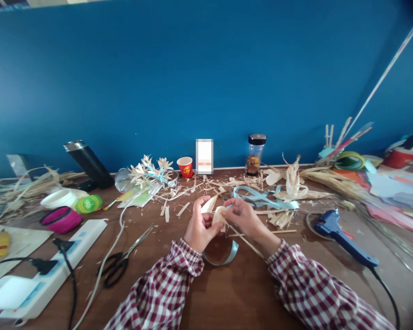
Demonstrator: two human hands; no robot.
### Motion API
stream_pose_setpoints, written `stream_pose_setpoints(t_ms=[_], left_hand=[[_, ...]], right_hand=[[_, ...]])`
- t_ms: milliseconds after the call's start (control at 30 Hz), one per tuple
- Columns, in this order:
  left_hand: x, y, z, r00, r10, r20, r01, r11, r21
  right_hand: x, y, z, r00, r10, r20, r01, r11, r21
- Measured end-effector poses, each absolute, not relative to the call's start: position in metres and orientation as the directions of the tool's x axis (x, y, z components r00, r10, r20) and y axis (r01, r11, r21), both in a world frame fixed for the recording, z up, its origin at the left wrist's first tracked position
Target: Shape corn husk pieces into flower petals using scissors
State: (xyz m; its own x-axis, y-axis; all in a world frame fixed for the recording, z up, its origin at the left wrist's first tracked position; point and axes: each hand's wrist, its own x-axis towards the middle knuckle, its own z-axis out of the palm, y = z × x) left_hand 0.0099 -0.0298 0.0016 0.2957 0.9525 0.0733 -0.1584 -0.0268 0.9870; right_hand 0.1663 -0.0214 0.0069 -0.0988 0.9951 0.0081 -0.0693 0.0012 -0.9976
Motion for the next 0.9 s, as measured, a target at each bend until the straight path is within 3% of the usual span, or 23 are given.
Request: stream_pose_setpoints(t_ms=[267,900], left_hand=[[0.0099,-0.0296,0.0013,0.335,0.936,0.104,-0.106,-0.072,0.992],[0.0118,-0.0332,-0.0008,0.345,0.918,0.196,-0.016,-0.203,0.979]], right_hand=[[0.1649,-0.0202,0.0045,-0.073,0.997,-0.037,-0.091,-0.044,-0.995],[0.1673,-0.022,0.0065,-0.082,0.995,0.052,0.018,0.054,-0.998]])
